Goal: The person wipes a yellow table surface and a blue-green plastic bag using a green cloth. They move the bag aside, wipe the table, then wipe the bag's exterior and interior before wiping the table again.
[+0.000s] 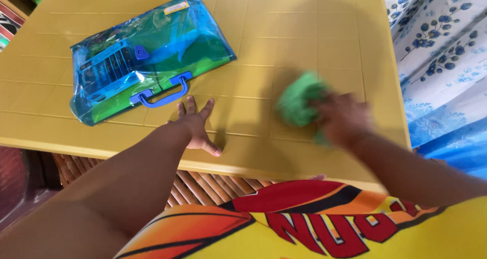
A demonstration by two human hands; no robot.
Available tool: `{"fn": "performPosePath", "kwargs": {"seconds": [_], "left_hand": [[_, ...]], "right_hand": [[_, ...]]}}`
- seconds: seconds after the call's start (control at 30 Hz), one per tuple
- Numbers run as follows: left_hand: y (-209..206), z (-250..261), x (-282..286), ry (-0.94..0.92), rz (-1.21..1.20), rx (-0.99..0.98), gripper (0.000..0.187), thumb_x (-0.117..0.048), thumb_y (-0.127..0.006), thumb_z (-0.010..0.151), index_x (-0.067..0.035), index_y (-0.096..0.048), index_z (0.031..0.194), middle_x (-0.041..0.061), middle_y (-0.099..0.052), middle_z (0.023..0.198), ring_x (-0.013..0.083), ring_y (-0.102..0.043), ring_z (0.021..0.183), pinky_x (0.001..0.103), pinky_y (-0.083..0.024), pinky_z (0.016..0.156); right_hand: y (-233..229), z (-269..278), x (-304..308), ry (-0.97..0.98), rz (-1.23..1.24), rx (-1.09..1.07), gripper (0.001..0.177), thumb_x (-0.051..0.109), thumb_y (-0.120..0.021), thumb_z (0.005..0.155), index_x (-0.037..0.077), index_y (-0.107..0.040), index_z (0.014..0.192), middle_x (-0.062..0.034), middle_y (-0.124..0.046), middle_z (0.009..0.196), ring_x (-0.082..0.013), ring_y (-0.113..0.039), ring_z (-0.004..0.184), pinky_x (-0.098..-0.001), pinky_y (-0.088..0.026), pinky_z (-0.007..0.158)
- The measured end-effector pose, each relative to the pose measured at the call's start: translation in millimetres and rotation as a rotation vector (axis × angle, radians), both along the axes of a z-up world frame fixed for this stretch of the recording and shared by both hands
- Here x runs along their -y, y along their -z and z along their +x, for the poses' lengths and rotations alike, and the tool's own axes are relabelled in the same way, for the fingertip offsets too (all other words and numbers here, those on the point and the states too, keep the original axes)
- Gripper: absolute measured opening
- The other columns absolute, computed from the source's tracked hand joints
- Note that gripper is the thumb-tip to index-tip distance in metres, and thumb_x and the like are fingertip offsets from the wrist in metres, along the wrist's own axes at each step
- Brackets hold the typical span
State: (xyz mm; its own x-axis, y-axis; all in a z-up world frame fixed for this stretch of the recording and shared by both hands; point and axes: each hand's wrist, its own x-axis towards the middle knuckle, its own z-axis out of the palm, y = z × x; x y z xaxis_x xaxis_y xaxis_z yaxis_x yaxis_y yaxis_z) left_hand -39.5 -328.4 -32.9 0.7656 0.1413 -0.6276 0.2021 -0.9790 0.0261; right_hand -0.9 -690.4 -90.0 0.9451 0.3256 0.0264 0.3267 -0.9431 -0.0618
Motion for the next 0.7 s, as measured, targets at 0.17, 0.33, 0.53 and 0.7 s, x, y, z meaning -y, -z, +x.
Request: {"fn": "performPosePath", "kwargs": {"seconds": [0.17,0.33,0.53,0.7], "left_hand": [[5,2,-4,0.02,0.012,-0.004,0.153,-0.057,-0.096,0.058,-0.041,0.015,0.163,0.015,0.023,0.171,0.0424,0.015,0.158,0.071,-0.02,0.121],[8,1,-6,0.022,0.007,-0.011,0.154,-0.059,-0.095,0.058,-0.041,0.016,0.162,0.016,0.024,0.17,0.0427,0.015,0.158,0.071,-0.019,0.121],[7,1,-6,0.039,0.007,-0.015,0.154,-0.057,-0.095,0.059,-0.04,0.017,0.163,0.017,0.026,0.17,0.0455,0.014,0.157,0.073,-0.019,0.12],[2,0,-4,0.054,-0.014,-0.025,0.155,-0.058,-0.095,0.06,-0.037,0.019,0.163,0.019,0.027,0.169,0.0468,0.015,0.157,0.074,-0.02,0.119]], "right_hand": [[-11,38,84,0.362,0.019,0.061,0.049,0.034,-0.067,0.088,0.041,-0.065,0.136,-0.0021,-0.049,0.15,-0.0377,-0.041,0.133,-0.0637,-0.035,0.1],[-12,47,55,0.243,0.229,0.223,0.045,0.029,-0.063,0.095,0.034,-0.065,0.14,-0.0028,-0.057,0.146,-0.0395,-0.051,0.129,-0.0621,-0.042,0.103],[-15,-32,-74,-0.218,-0.115,-0.121,0.056,0.036,-0.061,0.091,0.047,-0.051,0.144,0.0005,-0.046,0.15,-0.0332,-0.048,0.126,-0.0639,-0.04,0.097],[-10,-16,-44,-0.129,-0.108,-0.038,0.054,0.049,-0.059,0.09,0.049,-0.048,0.143,0.0093,-0.034,0.161,-0.0306,-0.041,0.135,-0.0635,-0.037,0.102]]}}
